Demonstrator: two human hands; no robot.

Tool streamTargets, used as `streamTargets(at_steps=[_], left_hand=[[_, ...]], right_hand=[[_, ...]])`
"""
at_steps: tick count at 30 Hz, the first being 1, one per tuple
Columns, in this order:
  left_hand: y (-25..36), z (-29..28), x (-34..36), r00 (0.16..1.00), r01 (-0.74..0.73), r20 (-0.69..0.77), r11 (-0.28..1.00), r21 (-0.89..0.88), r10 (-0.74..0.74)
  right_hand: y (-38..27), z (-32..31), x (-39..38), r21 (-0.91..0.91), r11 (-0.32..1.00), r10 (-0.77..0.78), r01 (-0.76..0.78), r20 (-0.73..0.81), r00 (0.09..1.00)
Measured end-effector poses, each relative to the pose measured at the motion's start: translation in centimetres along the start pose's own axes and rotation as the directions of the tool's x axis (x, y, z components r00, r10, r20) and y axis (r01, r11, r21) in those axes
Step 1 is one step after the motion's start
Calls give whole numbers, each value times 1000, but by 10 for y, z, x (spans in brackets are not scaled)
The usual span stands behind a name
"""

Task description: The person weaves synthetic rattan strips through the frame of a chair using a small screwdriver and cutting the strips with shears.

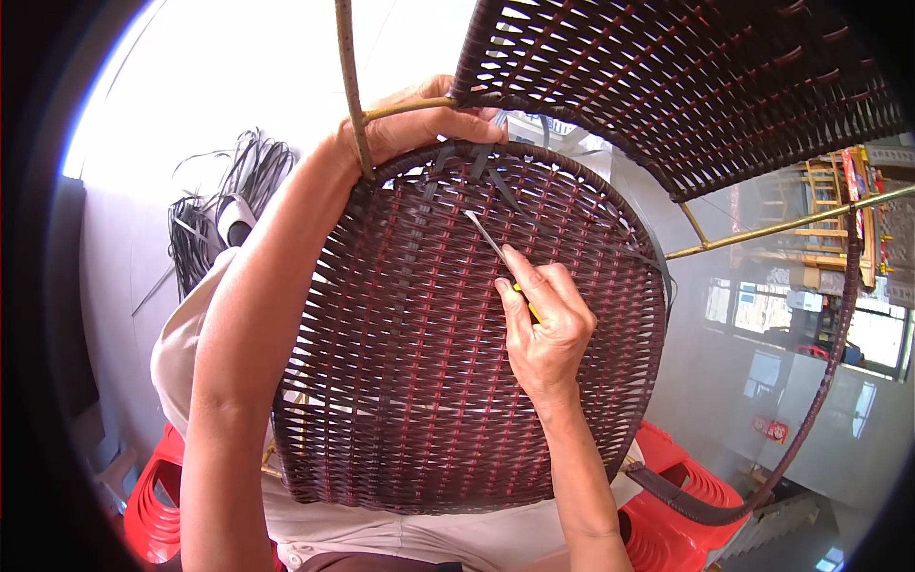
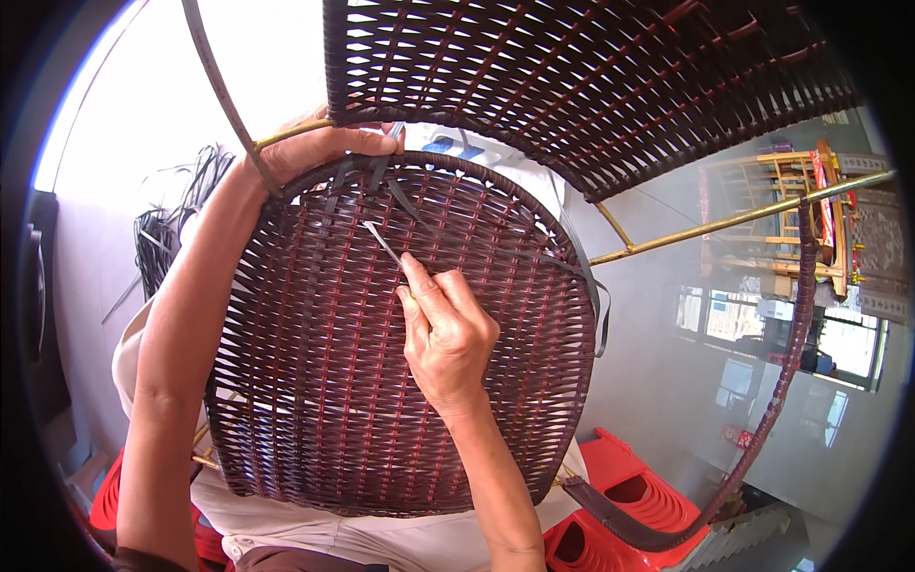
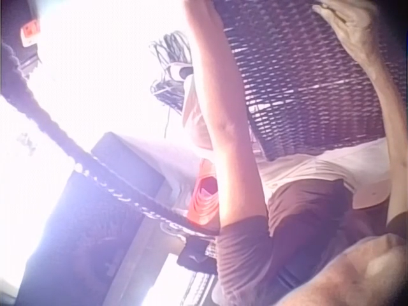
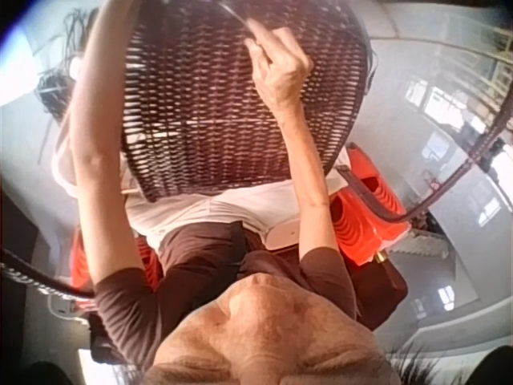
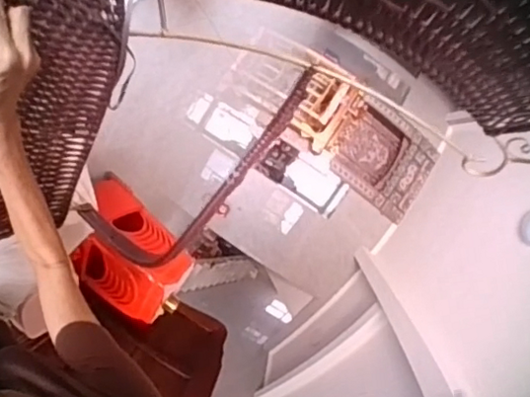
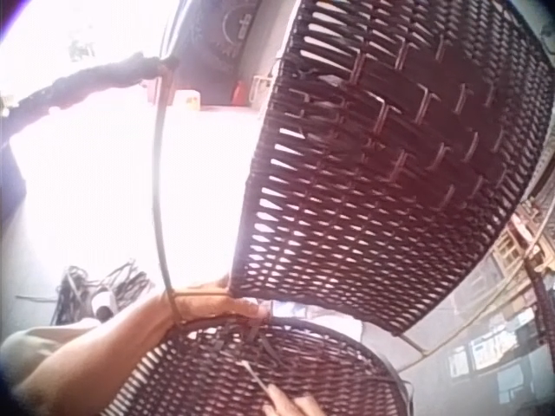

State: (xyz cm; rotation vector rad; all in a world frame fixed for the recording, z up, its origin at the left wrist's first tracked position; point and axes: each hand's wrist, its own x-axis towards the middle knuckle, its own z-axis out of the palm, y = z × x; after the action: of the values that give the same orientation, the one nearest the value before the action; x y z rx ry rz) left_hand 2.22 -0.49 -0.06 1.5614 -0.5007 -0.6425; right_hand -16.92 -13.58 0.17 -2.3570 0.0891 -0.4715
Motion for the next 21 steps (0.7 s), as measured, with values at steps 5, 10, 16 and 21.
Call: streamTargets(at_steps=[5,10,16,21], left_hand=[[-8,-1,0,998,44,-44,998,-42,-45],[-4,-3,1,997,39,-60,999,13,-39],[-10,-1,5,999,15,-46,1000,-16,-16],[-6,0,3,999,20,-36,998,-64,-22]], right_hand=[[2,1,-1,-1,1000,-7,7,-3,1000],[1,2,0,17,1000,-8,8,-23,1000],[5,4,-2,17,999,-29,30,-42,999],[3,3,-2,31,999,-24,26,-37,999]])
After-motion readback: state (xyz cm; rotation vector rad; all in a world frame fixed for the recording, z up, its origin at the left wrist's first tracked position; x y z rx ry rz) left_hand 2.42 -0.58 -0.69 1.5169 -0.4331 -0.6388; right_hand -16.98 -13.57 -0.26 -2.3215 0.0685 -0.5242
